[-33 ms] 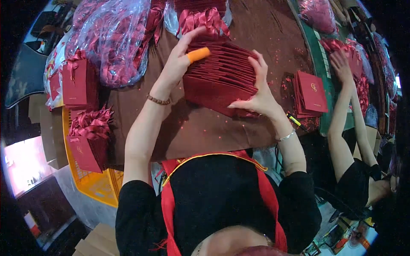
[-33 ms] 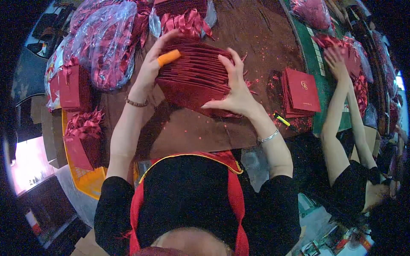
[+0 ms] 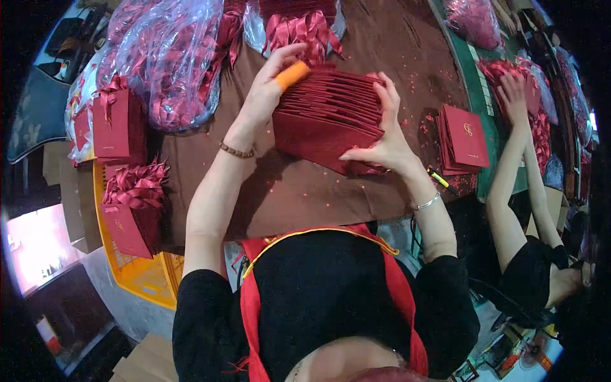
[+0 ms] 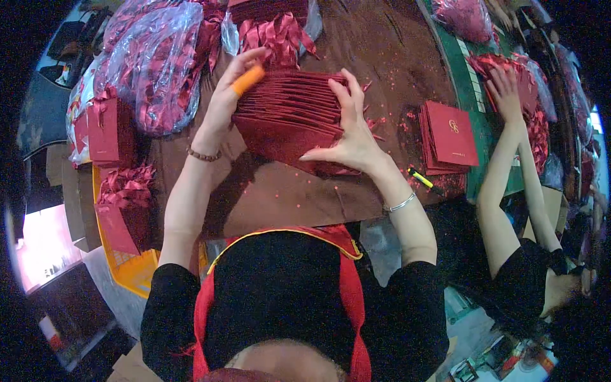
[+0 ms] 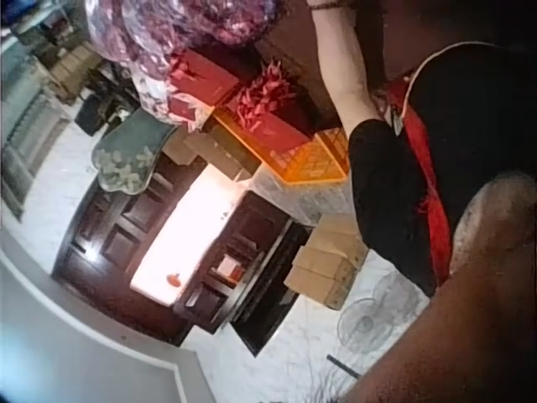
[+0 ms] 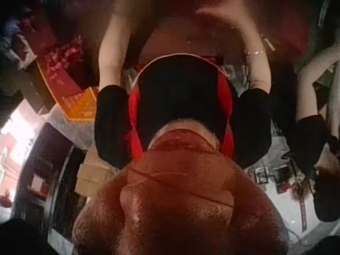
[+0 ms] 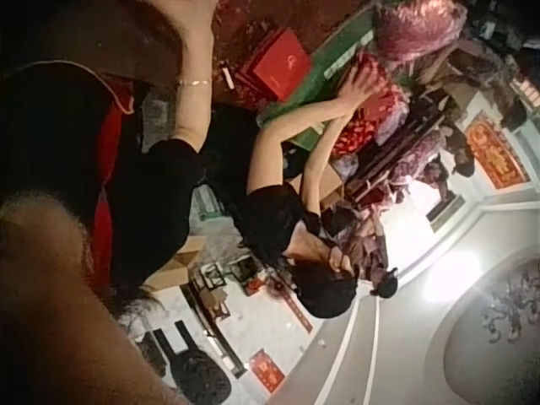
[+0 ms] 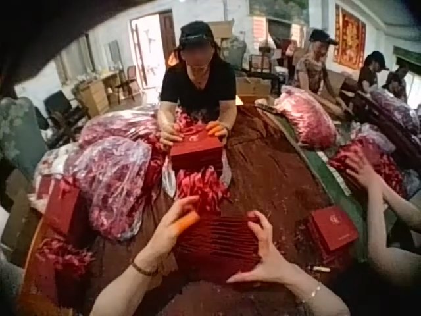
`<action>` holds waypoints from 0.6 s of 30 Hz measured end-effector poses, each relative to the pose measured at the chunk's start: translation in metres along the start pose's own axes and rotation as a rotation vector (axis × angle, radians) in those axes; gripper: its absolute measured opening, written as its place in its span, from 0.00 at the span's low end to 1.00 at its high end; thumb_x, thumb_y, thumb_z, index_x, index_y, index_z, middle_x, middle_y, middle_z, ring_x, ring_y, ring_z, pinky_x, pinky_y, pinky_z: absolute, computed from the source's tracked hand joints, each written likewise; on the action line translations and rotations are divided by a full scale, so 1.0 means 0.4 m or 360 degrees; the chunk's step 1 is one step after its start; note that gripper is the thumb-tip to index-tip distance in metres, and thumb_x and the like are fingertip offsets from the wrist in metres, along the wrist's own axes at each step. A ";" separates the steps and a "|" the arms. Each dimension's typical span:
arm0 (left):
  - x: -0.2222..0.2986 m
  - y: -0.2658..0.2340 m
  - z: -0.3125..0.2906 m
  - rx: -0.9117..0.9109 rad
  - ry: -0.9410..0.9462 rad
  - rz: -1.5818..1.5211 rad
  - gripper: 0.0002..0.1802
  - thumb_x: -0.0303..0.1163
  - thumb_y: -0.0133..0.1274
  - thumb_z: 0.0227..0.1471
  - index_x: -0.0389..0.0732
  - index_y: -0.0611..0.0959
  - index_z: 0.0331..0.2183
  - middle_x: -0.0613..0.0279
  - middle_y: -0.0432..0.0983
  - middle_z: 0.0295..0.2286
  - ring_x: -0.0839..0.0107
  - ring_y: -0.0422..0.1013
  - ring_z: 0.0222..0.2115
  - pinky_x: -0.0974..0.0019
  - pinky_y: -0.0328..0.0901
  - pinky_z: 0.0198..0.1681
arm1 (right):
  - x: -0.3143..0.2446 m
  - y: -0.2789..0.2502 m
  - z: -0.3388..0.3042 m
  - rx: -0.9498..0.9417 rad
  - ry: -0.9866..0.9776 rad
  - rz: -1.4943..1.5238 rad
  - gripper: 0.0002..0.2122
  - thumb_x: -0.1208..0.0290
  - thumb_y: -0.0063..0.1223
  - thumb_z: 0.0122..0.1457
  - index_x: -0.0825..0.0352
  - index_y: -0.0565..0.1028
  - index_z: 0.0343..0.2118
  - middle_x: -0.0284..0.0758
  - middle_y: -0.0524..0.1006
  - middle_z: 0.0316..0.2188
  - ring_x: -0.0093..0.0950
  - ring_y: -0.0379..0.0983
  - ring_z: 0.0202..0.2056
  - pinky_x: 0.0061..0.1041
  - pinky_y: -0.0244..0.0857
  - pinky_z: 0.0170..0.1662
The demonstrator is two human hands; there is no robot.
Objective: The person packs red gift bags into a plastic bag by hand at an assembly table.
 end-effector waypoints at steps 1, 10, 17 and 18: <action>-0.003 0.015 -0.005 0.0202 0.0046 -0.0078 0.18 0.31 0.40 0.53 0.39 0.70 0.46 0.66 0.66 0.43 0.80 0.62 0.41 0.77 0.55 0.46 | 0.012 0.007 0.001 0.0030 -0.0041 0.0091 0.58 0.55 0.72 0.23 0.58 0.41 0.58 0.46 0.40 0.58 0.42 0.39 0.59 0.40 0.44 0.58; -0.003 -0.002 -0.021 0.0161 -0.0195 -0.0290 0.28 0.50 0.35 0.56 0.34 0.77 0.31 0.63 0.74 0.29 0.76 0.70 0.32 0.72 0.63 0.40 | 0.014 0.005 0.030 -0.0015 -0.0270 -0.0016 0.53 0.50 0.69 0.24 0.63 0.50 0.55 0.44 0.54 0.50 0.44 0.52 0.51 0.40 0.53 0.53; 0.039 -0.029 -0.065 -0.0396 0.0214 -0.0264 0.69 0.61 0.61 0.25 0.46 0.35 0.57 0.47 0.50 0.53 0.57 0.53 0.53 0.58 0.51 0.55 | -0.002 0.001 0.038 -0.0148 0.0014 -0.0034 0.48 0.54 0.69 0.25 0.61 0.55 0.53 0.41 0.54 0.51 0.42 0.52 0.52 0.39 0.55 0.52; 0.038 -0.033 -0.087 -0.0354 0.0208 -0.0284 0.72 0.56 0.65 0.20 0.47 0.35 0.57 0.47 0.48 0.54 0.57 0.51 0.54 0.57 0.51 0.55 | 0.001 0.005 0.036 -0.0166 0.0021 -0.0011 0.48 0.55 0.69 0.26 0.60 0.55 0.53 0.41 0.53 0.51 0.42 0.52 0.52 0.38 0.55 0.52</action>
Point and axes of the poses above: each hand's wrist, its own z-axis towards the middle knuckle, its own y-axis out of the palm, x = y × z, the point moved 2 cm from there along z, towards the middle knuckle
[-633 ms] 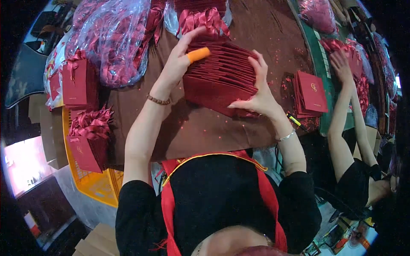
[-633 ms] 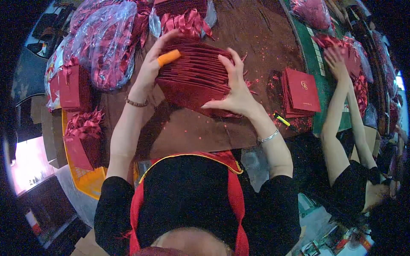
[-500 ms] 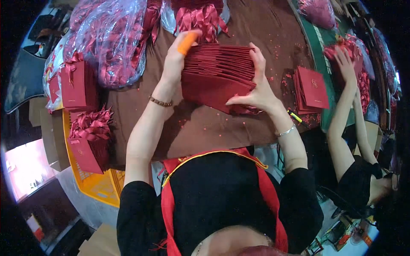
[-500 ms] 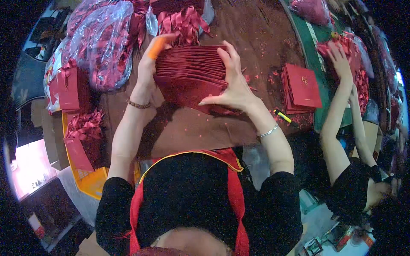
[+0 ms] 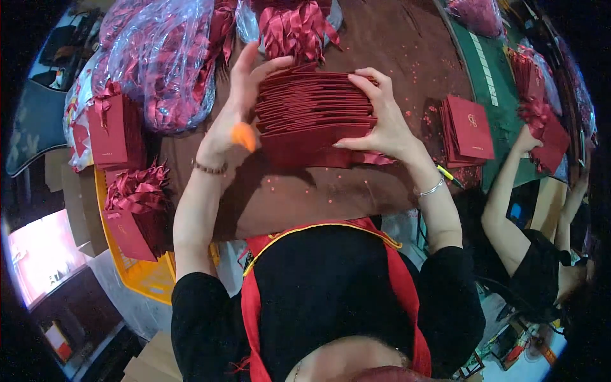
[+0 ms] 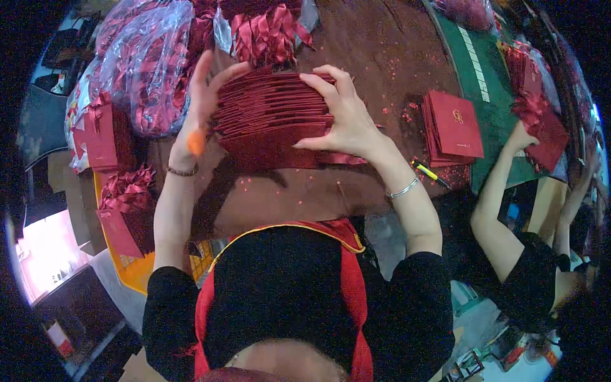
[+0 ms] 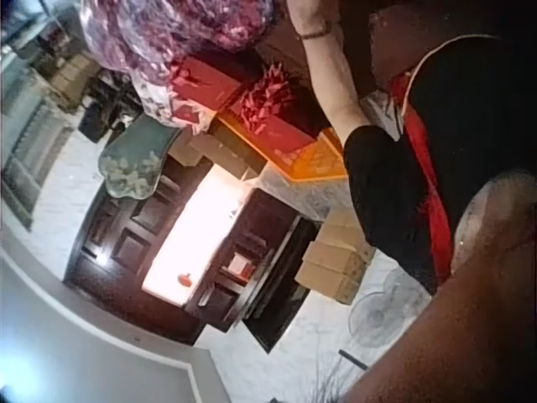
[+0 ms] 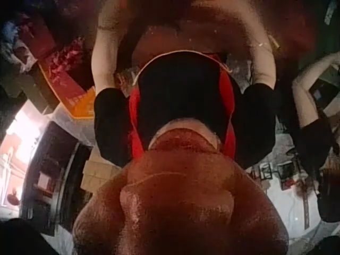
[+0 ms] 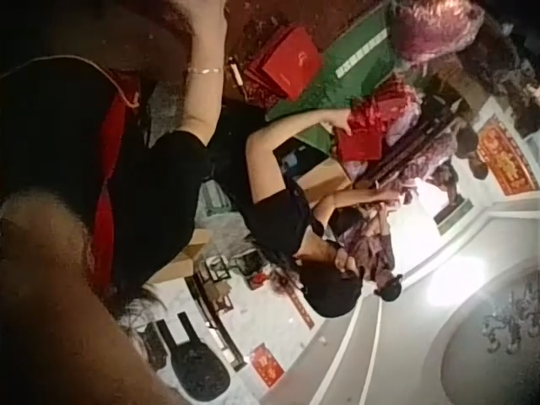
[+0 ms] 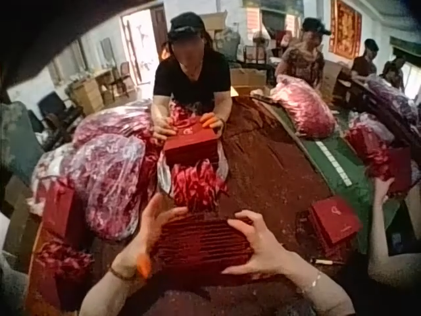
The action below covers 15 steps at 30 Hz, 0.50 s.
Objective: The person packs red gift bags into a plastic bag by hand at an assembly table.
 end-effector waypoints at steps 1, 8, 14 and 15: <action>0.014 0.017 -0.013 0.0027 -0.0003 -0.0027 0.76 0.51 0.69 0.16 0.49 0.34 0.57 0.48 0.46 0.55 0.57 0.50 0.54 0.57 0.52 0.54 | 0.008 0.000 -0.004 -0.0009 0.0020 0.0014 0.47 0.56 0.69 0.26 0.59 0.55 0.54 0.41 0.53 0.51 0.42 0.52 0.53 0.38 0.55 0.52; -0.052 0.051 -0.083 0.0233 0.0037 0.0732 0.62 0.25 0.68 0.25 0.45 0.44 0.56 0.54 0.55 0.50 0.63 0.59 0.49 0.62 0.59 0.51 | -0.013 0.006 -0.042 -0.0104 0.0192 0.0628 0.51 0.49 0.63 0.35 0.63 0.43 0.58 0.42 0.45 0.58 0.36 0.45 0.58 0.34 0.43 0.59; -0.071 0.084 -0.105 0.0315 0.0415 0.0529 0.66 0.26 0.68 0.25 0.49 0.37 0.56 0.48 0.49 0.52 0.59 0.57 0.51 0.57 0.60 0.51 | -0.043 0.056 -0.023 0.0635 0.0759 0.1410 0.25 0.52 0.23 0.62 0.65 0.48 0.56 0.35 0.62 0.47 0.24 0.62 0.44 0.21 0.55 0.50; -0.083 0.086 -0.112 0.0302 0.0438 0.0423 0.69 0.27 0.68 0.24 0.51 0.34 0.56 0.47 0.45 0.54 0.57 0.55 0.52 0.55 0.59 0.51 | -0.048 0.065 -0.022 0.0648 0.0761 0.1404 0.25 0.52 0.23 0.62 0.65 0.48 0.56 0.35 0.62 0.47 0.24 0.62 0.44 0.21 0.55 0.50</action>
Point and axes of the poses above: each hand's wrist, its own z-axis towards the middle knuckle, its own y-axis out of the palm, x = y × z, the point moved 2 cm from there along z, towards the middle knuckle
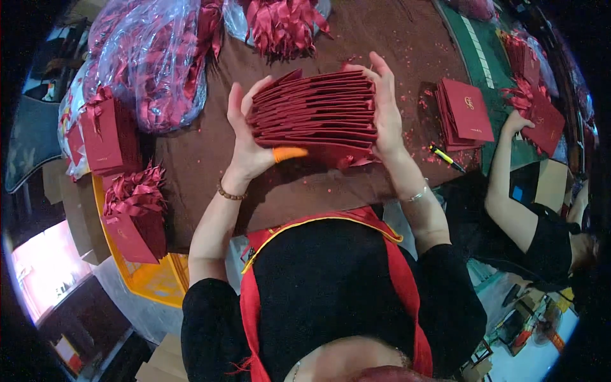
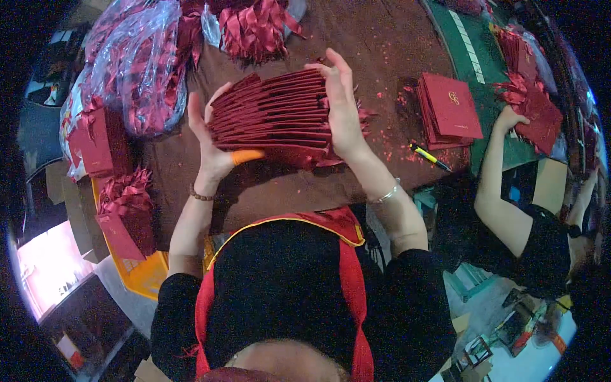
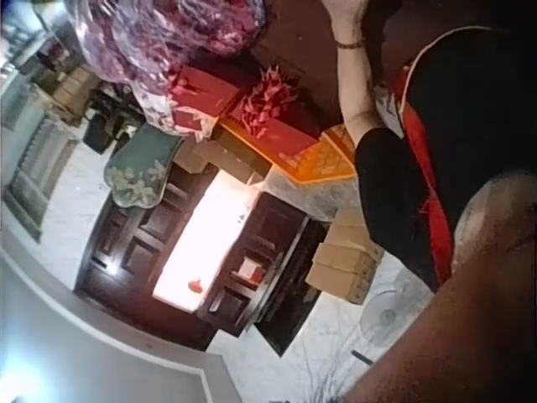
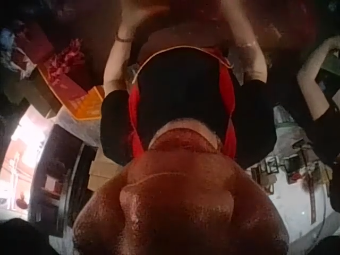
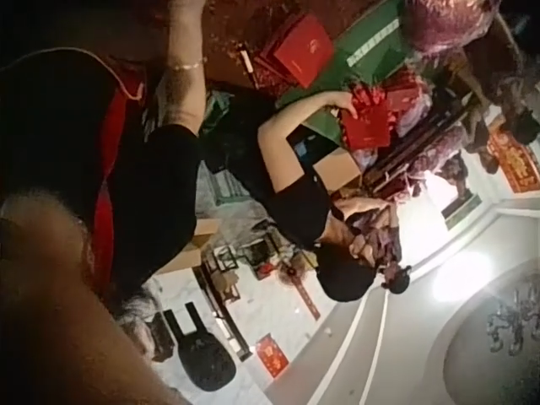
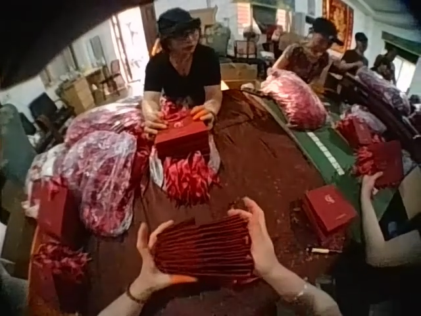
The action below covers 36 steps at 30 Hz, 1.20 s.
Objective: The person packs red gift bags into a plastic bag by hand at an assembly table.
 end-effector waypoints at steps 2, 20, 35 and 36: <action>0.003 0.013 -0.010 -0.0041 0.0032 0.0000 0.70 0.28 0.69 0.23 0.51 0.34 0.56 0.47 0.45 0.54 0.57 0.54 0.53 0.55 0.59 0.52 | 0.006 0.011 -0.004 0.0200 -0.0200 -0.0078 0.22 0.55 0.27 0.62 0.66 0.55 0.53 0.32 0.64 0.42 0.20 0.62 0.40 0.19 0.56 0.46; 0.027 0.001 0.037 0.0292 0.0046 0.0302 0.61 0.26 0.70 0.22 0.41 0.48 0.55 0.58 0.63 0.41 0.68 0.67 0.40 0.67 0.66 0.42 | 0.009 0.049 0.012 -0.0062 -0.0465 0.0152 0.20 0.57 0.29 0.62 0.69 0.61 0.47 0.32 0.62 0.42 0.19 0.57 0.43 0.20 0.50 0.48; -0.038 0.019 0.062 0.0555 -0.0153 0.0183 0.45 0.22 0.68 0.25 0.40 0.58 0.46 0.59 0.66 0.38 0.72 0.67 0.38 0.70 0.66 0.41 | 0.006 -0.042 0.076 -0.0565 -0.0513 -0.1324 0.43 0.69 0.68 0.33 0.67 0.51 0.52 0.39 0.63 0.49 0.30 0.59 0.51 0.30 0.45 0.58; -0.044 0.021 0.057 0.0602 -0.0112 0.0204 0.47 0.22 0.68 0.25 0.40 0.58 0.46 0.60 0.65 0.38 0.72 0.67 0.38 0.70 0.66 0.41 | 0.011 -0.047 0.081 -0.0475 -0.0667 -0.1428 0.36 0.70 0.68 0.34 0.67 0.56 0.46 0.37 0.68 0.44 0.30 0.65 0.47 0.29 0.54 0.53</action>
Point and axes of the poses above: each hand's wrist, its own z-axis towards the middle knuckle, its own y-axis out of the palm, x = y × z, the point moved 2 cm from there along z, towards the middle knuckle
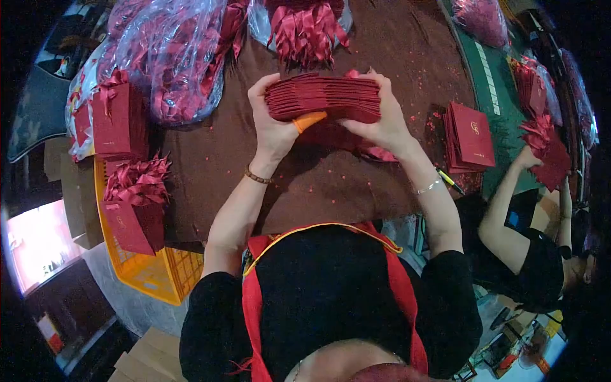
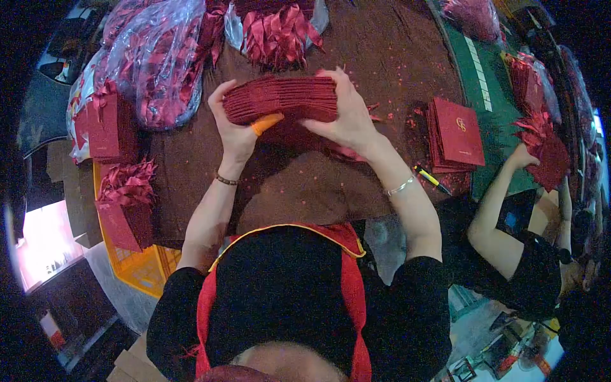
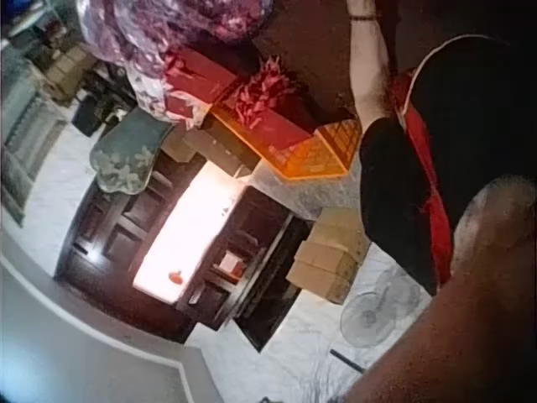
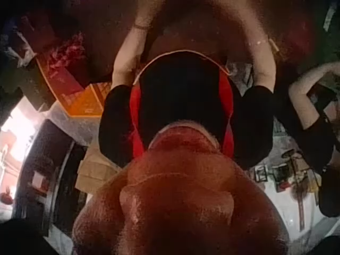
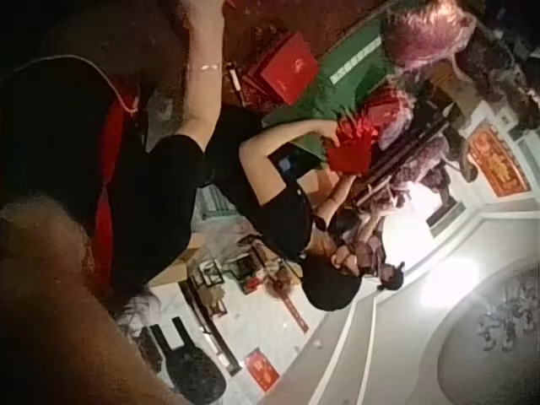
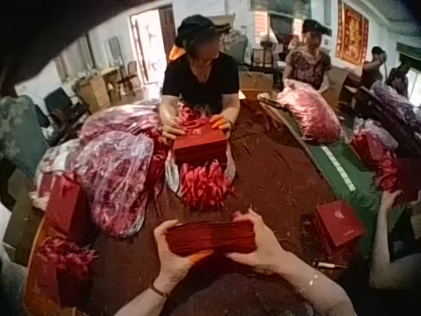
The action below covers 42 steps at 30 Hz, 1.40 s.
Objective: The person packs red gift bags into a plastic bag by hand at an assembly table.
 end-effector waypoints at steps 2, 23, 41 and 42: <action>-0.006 -0.005 -0.007 0.0015 0.0064 0.0011 0.50 0.25 0.70 0.23 0.41 0.57 0.48 0.62 0.61 0.39 0.74 0.64 0.38 0.71 0.65 0.41 | 0.011 0.004 -0.002 0.0041 -0.0050 0.0080 0.34 0.68 0.67 0.34 0.68 0.58 0.45 0.40 0.68 0.40 0.35 0.67 0.42 0.31 0.57 0.49; 0.153 0.067 0.105 -0.1202 0.0708 0.1948 0.19 0.26 0.55 0.28 0.39 0.68 0.29 0.58 0.66 0.25 0.63 0.67 0.27 0.63 0.64 0.29 | -0.002 -0.031 0.019 -0.0120 -0.0050 0.0012 0.37 0.54 0.68 0.29 0.68 0.61 0.41 0.41 0.68 0.35 0.40 0.67 0.40 0.34 0.61 0.43; 0.171 0.085 0.099 -0.1443 0.0638 0.2108 0.28 0.33 0.57 0.26 0.27 0.71 0.34 0.49 0.68 0.32 0.58 0.66 0.34 0.62 0.62 0.36 | -0.132 -0.028 0.066 -0.0242 -0.0503 -0.0693 0.44 0.71 0.65 0.26 0.67 0.57 0.54 0.37 0.68 0.23 0.33 0.67 0.26 0.29 0.63 0.29; 0.164 0.099 0.091 -0.1445 0.0693 0.2196 0.26 0.32 0.56 0.27 0.28 0.72 0.33 0.49 0.68 0.33 0.58 0.65 0.34 0.62 0.61 0.36 | -0.125 -0.022 0.064 -0.0180 -0.0523 -0.0713 0.42 0.72 0.63 0.28 0.66 0.58 0.54 0.36 0.68 0.21 0.33 0.67 0.24 0.29 0.62 0.28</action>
Point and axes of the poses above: each hand's wrist, its own z-axis towards the middle knuckle, its own y-axis out of the palm, x = y × z, the point moved 2 cm from there along z, towards the middle knuckle
